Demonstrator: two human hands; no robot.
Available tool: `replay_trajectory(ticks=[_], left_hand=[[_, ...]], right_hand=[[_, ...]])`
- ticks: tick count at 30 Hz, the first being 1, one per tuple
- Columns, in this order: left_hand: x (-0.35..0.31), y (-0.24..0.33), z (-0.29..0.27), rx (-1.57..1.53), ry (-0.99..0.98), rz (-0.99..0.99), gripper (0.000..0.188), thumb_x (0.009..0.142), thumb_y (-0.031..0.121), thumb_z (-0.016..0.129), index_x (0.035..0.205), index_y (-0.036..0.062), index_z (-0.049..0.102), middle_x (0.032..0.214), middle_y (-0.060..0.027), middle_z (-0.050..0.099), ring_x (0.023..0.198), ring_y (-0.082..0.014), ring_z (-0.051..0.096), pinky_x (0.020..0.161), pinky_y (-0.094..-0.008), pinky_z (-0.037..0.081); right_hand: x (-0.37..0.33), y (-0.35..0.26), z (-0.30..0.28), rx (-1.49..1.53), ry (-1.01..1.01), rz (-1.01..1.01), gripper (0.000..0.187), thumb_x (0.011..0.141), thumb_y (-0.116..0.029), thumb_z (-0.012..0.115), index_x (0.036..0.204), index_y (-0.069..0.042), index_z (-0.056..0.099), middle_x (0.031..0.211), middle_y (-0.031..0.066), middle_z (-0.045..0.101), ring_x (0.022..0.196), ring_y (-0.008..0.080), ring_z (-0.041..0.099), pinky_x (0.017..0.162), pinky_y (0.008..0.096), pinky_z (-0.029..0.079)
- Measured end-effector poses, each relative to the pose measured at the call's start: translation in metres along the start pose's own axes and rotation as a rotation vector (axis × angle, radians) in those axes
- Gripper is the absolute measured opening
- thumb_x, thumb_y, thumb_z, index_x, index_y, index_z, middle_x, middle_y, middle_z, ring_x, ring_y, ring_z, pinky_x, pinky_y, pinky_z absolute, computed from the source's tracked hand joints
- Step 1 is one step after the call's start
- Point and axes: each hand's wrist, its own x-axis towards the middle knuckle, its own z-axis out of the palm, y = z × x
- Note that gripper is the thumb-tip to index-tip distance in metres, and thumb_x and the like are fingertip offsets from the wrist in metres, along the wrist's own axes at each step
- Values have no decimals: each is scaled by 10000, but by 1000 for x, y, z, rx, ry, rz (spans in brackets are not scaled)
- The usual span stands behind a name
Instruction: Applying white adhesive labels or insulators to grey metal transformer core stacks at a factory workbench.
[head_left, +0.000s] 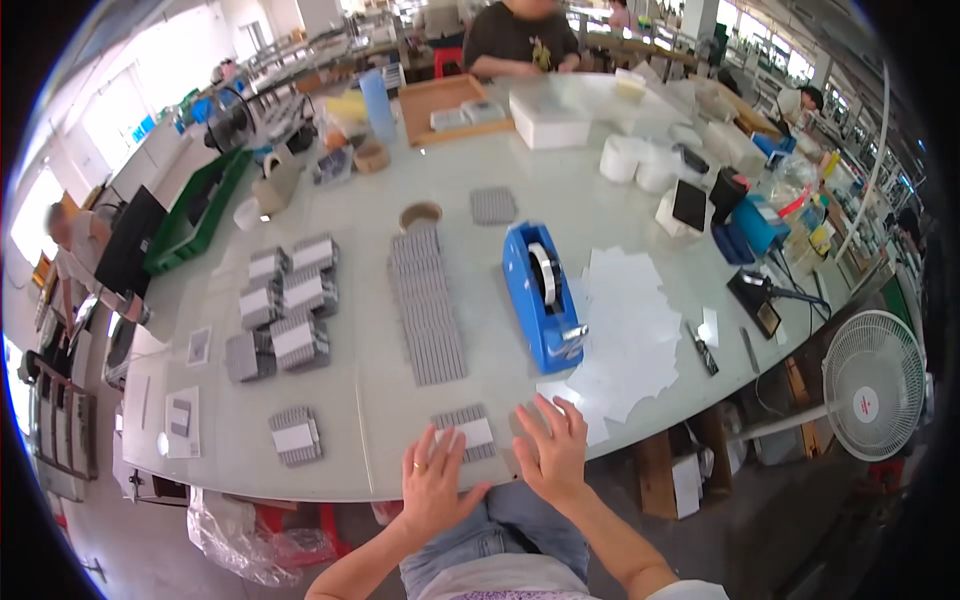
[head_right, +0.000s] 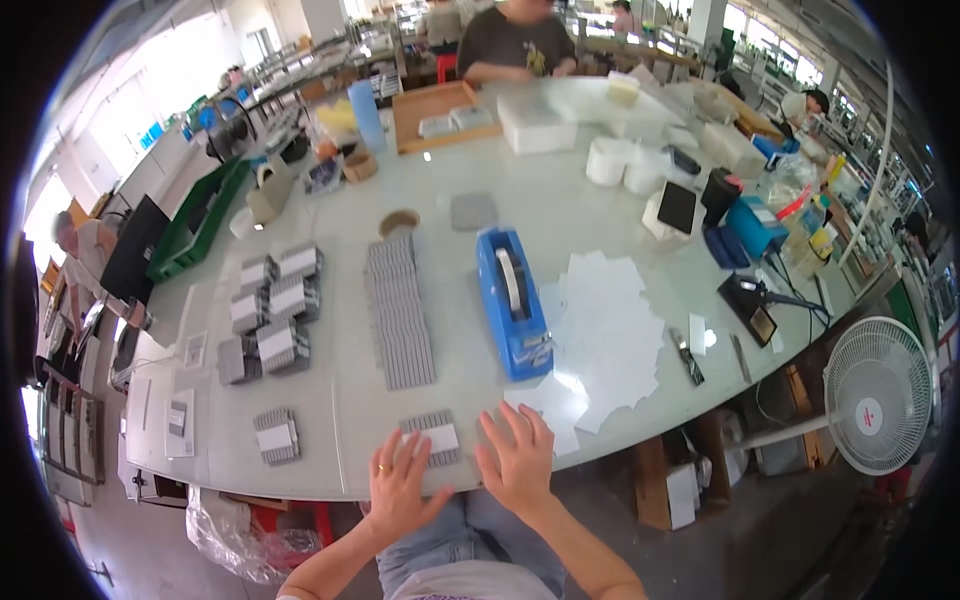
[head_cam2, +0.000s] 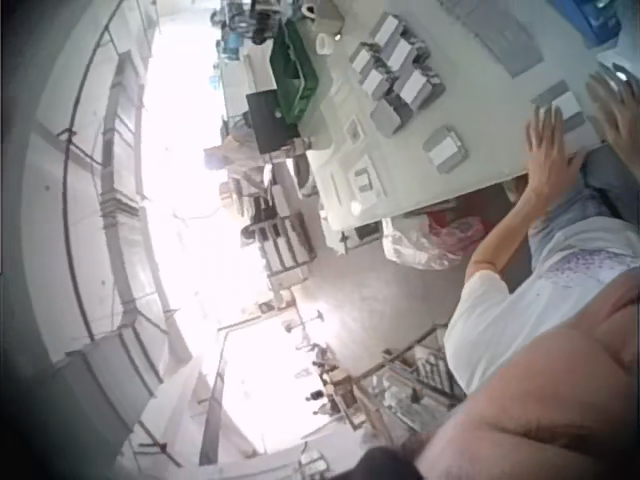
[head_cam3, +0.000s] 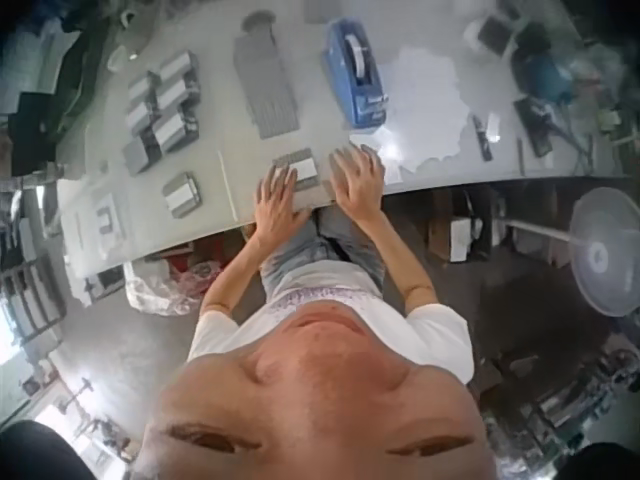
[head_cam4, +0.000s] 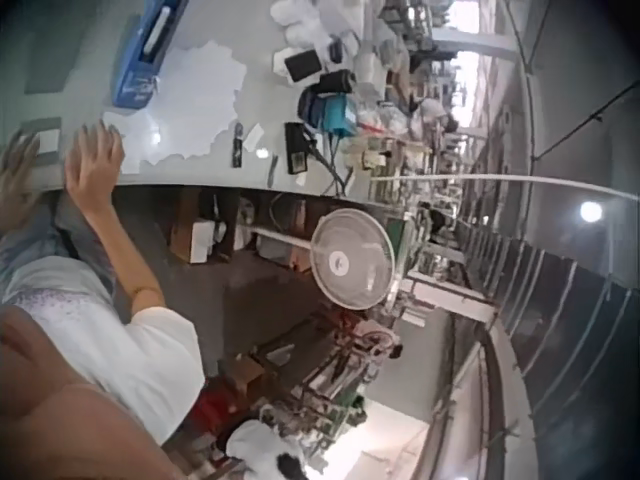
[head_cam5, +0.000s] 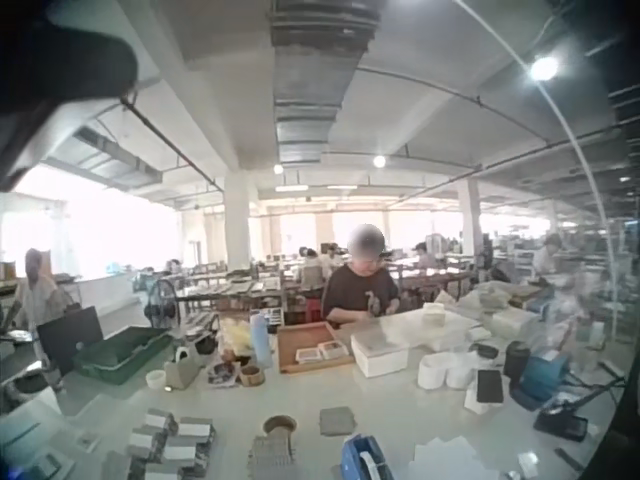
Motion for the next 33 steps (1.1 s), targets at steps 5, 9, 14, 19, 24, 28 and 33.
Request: replay_trajectory(ticks=[5, 9, 14, 19, 24, 28, 33], left_hand=[[-27, -6, 14, 47, 78, 162, 558, 781, 352, 731, 1249, 77, 602, 1310, -87, 569, 1307, -306, 442, 1015, -487, 366], [-48, -15, 16, 212, 175, 335, 426, 777, 191, 699, 1196, 132, 651, 1251, -18, 626, 1237, -241, 534, 994, -441, 398], [-47, -46, -14, 278, 246, 429, 411, 754, 157, 649, 1164, 144, 666, 1218, -44, 638, 1190, -235, 573, 994, -471, 402], [-46, -123, -83, 421, 386, 143, 322, 764, 75, 647, 1085, 96, 659, 1092, -56, 669, 1143, -234, 590, 949, -419, 480], [-69, -183, -107, 484, 400, -4, 369, 777, 48, 662, 1145, 72, 651, 1108, -46, 677, 1151, -228, 586, 956, -422, 475], [-70, -200, -93, 465, 311, 16, 401, 784, 41, 659, 1184, 46, 632, 1172, -57, 658, 1170, -239, 575, 959, -423, 471], [-76, -198, -98, 481, 151, -2, 525, 776, 92, 687, 1282, 6, 573, 1298, -89, 596, 1260, -250, 512, 1007, -425, 442]], right_hand=[[-7, 5, 5, -21, 70, -14, 397, 829, -254, 661, 1199, -112, 648, 1273, 104, 547, 1200, 342, 472, 971, 460, 377], [-3, 10, 15, -23, 109, -55, 366, 839, -268, 652, 1165, -102, 658, 1218, 98, 578, 1163, 333, 506, 953, 468, 391], [13, 20, 21, -65, 119, -77, 295, 874, -236, 619, 1120, -80, 666, 1168, 132, 609, 1139, 361, 517, 993, 492, 368], [16, 21, 17, -120, 117, -92, 239, 928, -211, 586, 1086, -62, 684, 1175, 118, 624, 1142, 330, 515, 990, 439, 382], [5, 12, 19, -166, 66, -101, 238, 943, -200, 582, 1102, -57, 687, 1194, 100, 616, 1148, 307, 508, 971, 406, 404], [5, 8, 13, -97, 13, -65, 234, 915, -182, 607, 1100, -57, 678, 1207, 115, 593, 1115, 328, 506, 939, 432, 420], [9, -6, 11, -46, -99, -15, 282, 909, -166, 606, 1161, -54, 662, 1276, 139, 543, 1132, 345, 478, 943, 436, 428]])
